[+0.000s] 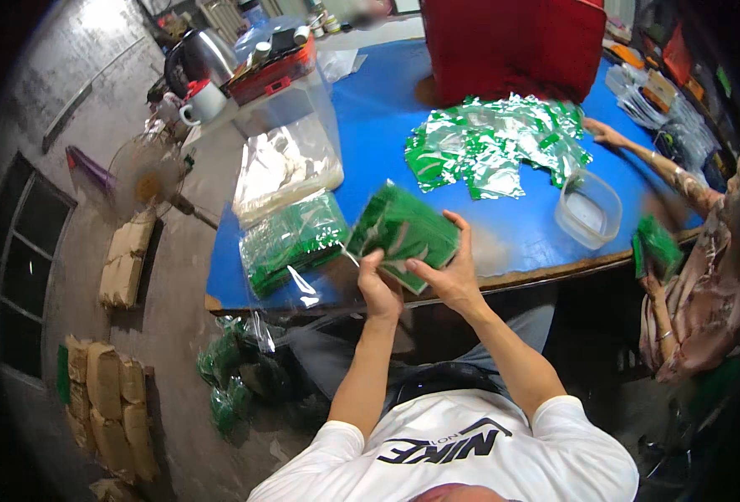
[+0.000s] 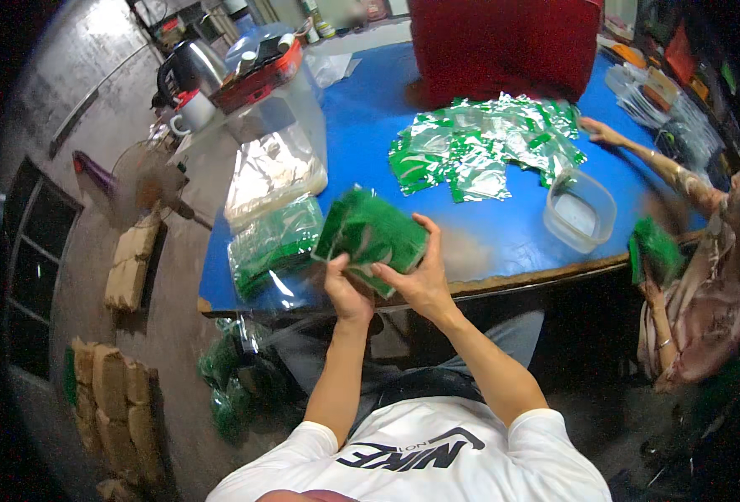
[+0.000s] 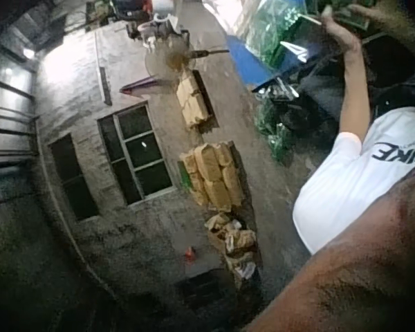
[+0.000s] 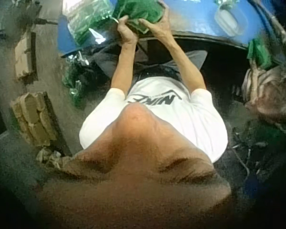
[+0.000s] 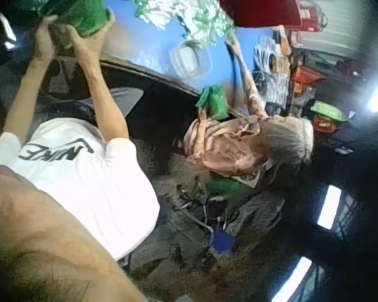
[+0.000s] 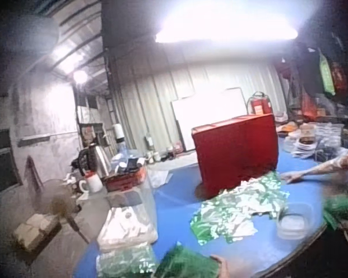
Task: The recorder is sorting and counting small green plastic bags and then placing the stacks into larger clear plastic bags.
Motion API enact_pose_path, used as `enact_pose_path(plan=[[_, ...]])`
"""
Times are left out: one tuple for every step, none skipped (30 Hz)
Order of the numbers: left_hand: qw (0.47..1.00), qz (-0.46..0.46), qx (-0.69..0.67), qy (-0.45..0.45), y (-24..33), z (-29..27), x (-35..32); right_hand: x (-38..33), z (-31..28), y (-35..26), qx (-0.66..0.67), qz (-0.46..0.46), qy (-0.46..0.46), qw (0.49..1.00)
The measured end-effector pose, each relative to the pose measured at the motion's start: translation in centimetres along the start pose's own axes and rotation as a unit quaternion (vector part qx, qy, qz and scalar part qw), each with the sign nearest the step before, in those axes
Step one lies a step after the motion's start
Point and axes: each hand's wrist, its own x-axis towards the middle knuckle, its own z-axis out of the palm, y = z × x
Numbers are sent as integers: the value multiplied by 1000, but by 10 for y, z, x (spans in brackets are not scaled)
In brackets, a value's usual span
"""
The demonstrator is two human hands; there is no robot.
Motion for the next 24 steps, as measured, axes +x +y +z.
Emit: enact_pose_path(plan=[[996, 63, -33, 59, 2, 6, 0, -1, 0, 2, -25, -6, -26, 999], [986, 122, -1, 117, 1, 6, 2, -3, 0, 3, -27, 5, -41, 999], [983, 128, -7, 135, 5, 3, 2, -3, 0, 4, -27, 11, -38, 999], [986, 92, -69, 122, 14, 8, 0, -1, -2, 2, -30, 19, -32, 999], [983, 63, -132, 112, 24, 6, -2, 0, 2, -7, -30, 29, -34, 999], [981, -9, -193, -16, 34, -9, 4, 0, -2, -25, 48, 93, -46, 993], [954, -80, -248, -148, 42, -24, 9, 1, -10, -38, 63, 106, -66, 990], [955, -97, -222, -168, 45, -27, 14, 2, -15, -44, 64, 113, -88, 988], [956, -115, -195, -189, 45, -27, 16, 1, -24, -37, 32, 133, -101, 985], [954, -148, -159, -209, 39, -26, 15, 1, -32, -28, 14, 172, -115, 978], [948, -182, -123, -232, 32, -25, 14, 2, -37, -18, -6, 207, -126, 970], [950, -177, -128, -222, 24, -29, 7, -2, -41, -11, -8, 216, -135, 967], [967, -147, 4, -209, 16, -31, -2, -8, -44, -8, -8, 240, -137, 961], [965, -118, 136, -193, 11, -33, -8, -12, -45, -5, -8, 263, -138, 955], [966, -118, 134, -186, 11, -37, -9, -13, -45, -2, -8, 270, -142, 952], [970, -133, 103, -176, 16, -37, -10, -14, -42, -7, -31, 261, -135, 955], [972, -148, 73, -165, 19, -35, -12, -15, -39, -11, -53, 251, -128, 958], [972, -137, 77, -172, 21, -34, -16, -15, -39, -11, -53, 255, -125, 957], [972, -142, 79, -171, 26, -33, -19, -15, -37, -11, -99, 203, -143, 964], [973, -99, 129, -163, 33, -31, -24, -13, -34, -12, -145, 150, -159, 965], [970, -56, 180, -156, 40, -31, -28, -10, -31, -17, -142, 152, -154, 966], [950, 40, 280, -129, 51, -37, -35, -6, -23, -26, -157, 114, -168, 967], [949, 147, 257, -107, 54, -50, -35, -2, -18, -31, -175, 74, -178, 966], [849, 223, 474, -70, 81, -62, -42, 1, -17, -27, -150, 24, -120, 981]])
